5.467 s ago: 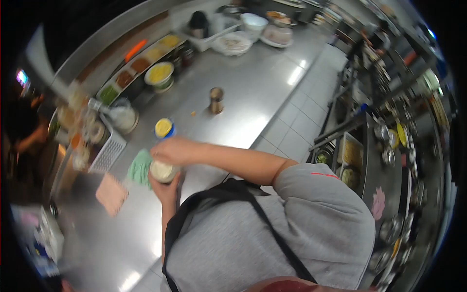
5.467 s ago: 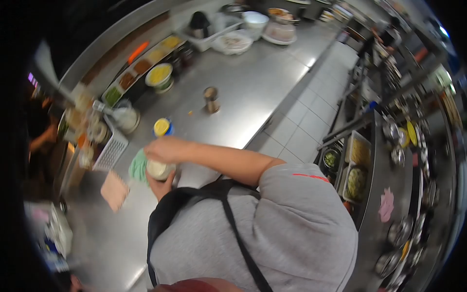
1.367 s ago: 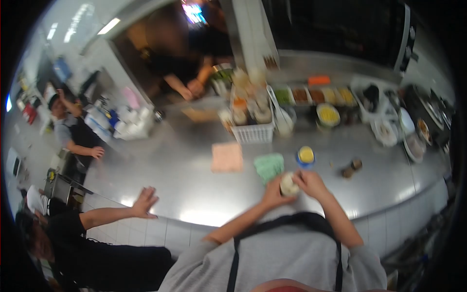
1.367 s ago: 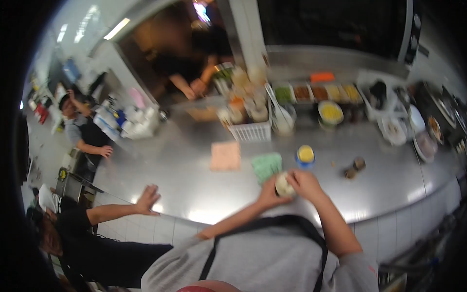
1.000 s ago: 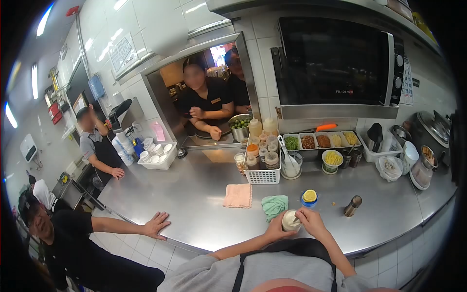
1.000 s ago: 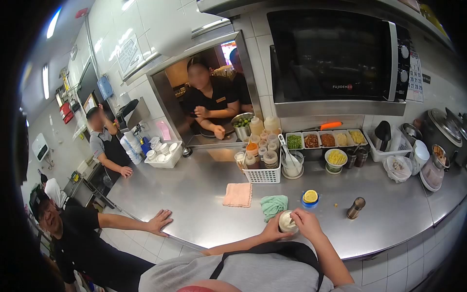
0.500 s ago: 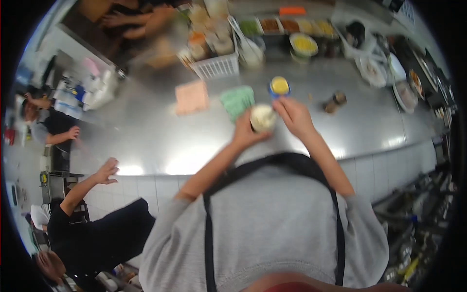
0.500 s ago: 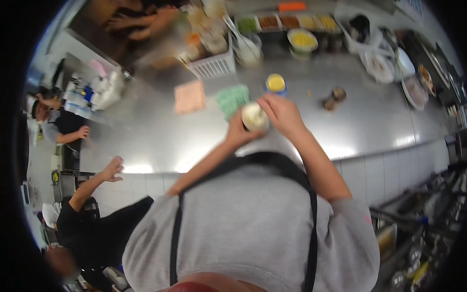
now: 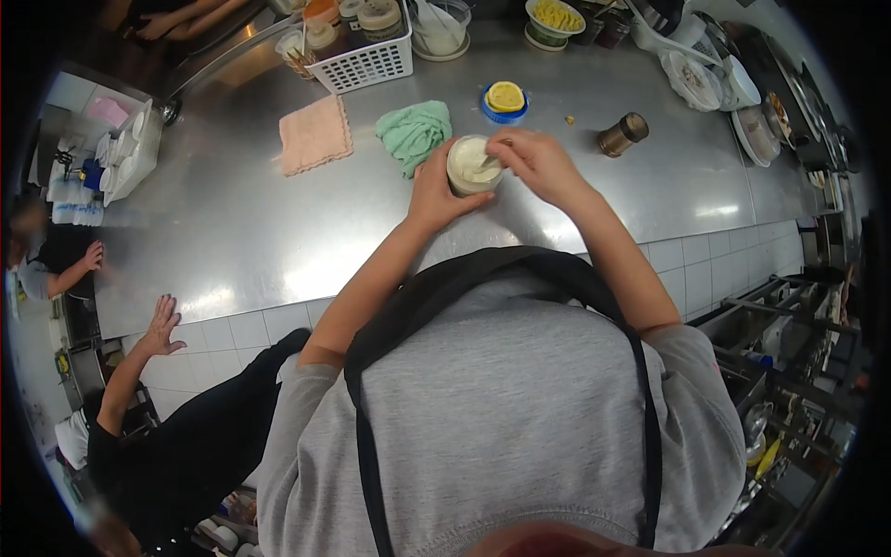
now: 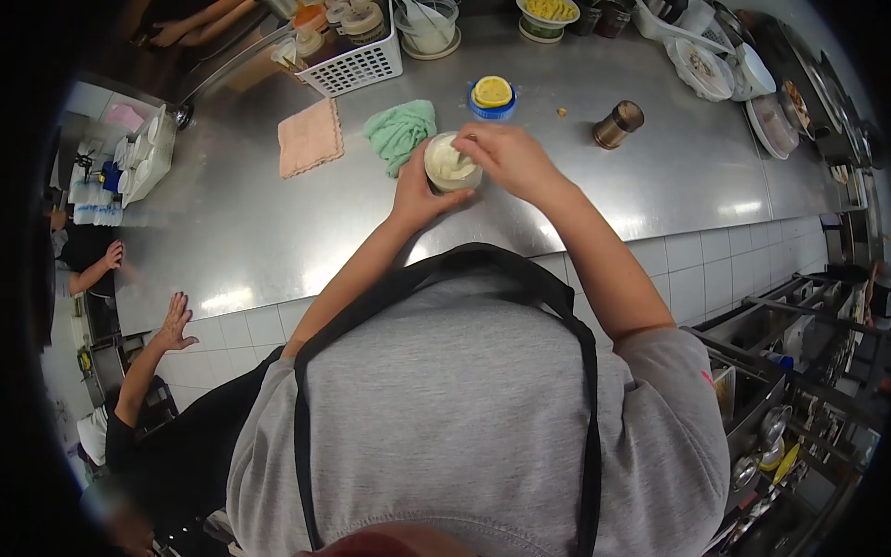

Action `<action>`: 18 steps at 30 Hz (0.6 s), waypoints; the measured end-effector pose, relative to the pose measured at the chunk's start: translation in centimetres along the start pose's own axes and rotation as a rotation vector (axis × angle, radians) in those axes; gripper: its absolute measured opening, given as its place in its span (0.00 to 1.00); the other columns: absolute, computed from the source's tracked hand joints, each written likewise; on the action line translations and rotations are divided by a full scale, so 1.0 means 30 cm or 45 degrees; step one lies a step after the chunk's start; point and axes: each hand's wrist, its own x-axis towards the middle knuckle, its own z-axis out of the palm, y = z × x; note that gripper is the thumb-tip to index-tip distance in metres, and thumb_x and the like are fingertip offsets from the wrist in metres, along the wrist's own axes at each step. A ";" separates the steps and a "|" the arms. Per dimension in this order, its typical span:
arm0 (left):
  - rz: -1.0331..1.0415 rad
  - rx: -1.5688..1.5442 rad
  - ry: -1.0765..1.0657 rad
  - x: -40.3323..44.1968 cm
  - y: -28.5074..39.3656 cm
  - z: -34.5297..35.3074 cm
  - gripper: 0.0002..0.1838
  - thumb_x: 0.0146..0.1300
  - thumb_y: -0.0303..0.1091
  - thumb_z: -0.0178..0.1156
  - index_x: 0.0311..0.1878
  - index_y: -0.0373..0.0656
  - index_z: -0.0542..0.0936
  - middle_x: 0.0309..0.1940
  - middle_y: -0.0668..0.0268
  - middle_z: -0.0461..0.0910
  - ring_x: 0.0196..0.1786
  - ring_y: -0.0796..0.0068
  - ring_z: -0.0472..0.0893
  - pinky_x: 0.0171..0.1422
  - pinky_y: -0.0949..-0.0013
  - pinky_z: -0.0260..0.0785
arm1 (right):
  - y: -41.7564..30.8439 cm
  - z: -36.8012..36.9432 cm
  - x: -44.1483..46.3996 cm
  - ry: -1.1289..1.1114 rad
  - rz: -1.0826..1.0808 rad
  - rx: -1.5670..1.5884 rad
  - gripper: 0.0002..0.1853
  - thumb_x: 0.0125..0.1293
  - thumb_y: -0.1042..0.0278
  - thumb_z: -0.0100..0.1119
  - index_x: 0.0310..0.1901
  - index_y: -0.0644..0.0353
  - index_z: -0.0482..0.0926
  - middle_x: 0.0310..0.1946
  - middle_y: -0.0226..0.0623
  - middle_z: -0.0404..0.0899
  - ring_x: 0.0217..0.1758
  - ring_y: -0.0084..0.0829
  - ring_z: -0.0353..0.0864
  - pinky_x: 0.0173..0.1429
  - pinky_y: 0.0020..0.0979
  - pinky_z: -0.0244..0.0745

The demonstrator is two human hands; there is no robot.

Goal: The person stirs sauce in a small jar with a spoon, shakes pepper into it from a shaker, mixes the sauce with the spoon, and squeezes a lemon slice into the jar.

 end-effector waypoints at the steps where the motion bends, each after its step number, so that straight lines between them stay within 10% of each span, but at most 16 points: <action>1: -0.001 -0.007 -0.008 -0.003 -0.007 0.001 0.51 0.35 0.51 0.76 0.63 0.42 0.63 0.55 0.58 0.72 0.60 0.57 0.71 0.64 0.55 0.55 | 0.001 0.013 0.001 -0.118 0.120 0.098 0.10 0.69 0.64 0.52 0.39 0.63 0.78 0.26 0.31 0.77 0.25 0.20 0.74 0.31 0.24 0.70; 12: 0.019 0.015 -0.032 0.000 -0.001 -0.010 0.50 0.35 0.50 0.75 0.62 0.43 0.63 0.54 0.59 0.73 0.59 0.59 0.72 0.64 0.56 0.54 | -0.036 -0.045 0.069 -0.216 -0.492 -0.312 0.11 0.69 0.63 0.52 0.38 0.63 0.78 0.29 0.34 0.78 0.28 0.25 0.78 0.33 0.27 0.73; 15: 0.028 0.057 0.000 -0.004 0.005 -0.007 0.50 0.36 0.51 0.75 0.62 0.43 0.63 0.54 0.59 0.73 0.59 0.58 0.72 0.64 0.55 0.54 | -0.015 -0.017 0.063 -0.278 -0.429 -0.429 0.13 0.69 0.61 0.51 0.36 0.63 0.77 0.26 0.33 0.77 0.27 0.23 0.78 0.30 0.25 0.72; 17: 0.046 0.084 0.018 -0.003 0.013 -0.011 0.50 0.36 0.51 0.75 0.62 0.43 0.63 0.54 0.59 0.73 0.59 0.58 0.72 0.64 0.55 0.54 | -0.033 -0.021 0.060 -0.268 0.408 0.087 0.15 0.70 0.59 0.50 0.35 0.63 0.77 0.24 0.31 0.76 0.25 0.20 0.77 0.28 0.23 0.70; 18: 0.054 0.105 0.023 -0.008 0.019 -0.012 0.50 0.36 0.51 0.75 0.62 0.43 0.63 0.54 0.58 0.73 0.59 0.58 0.72 0.64 0.55 0.54 | -0.023 -0.021 0.055 -0.268 0.408 0.087 0.15 0.70 0.59 0.50 0.35 0.63 0.77 0.24 0.31 0.76 0.25 0.20 0.77 0.28 0.23 0.70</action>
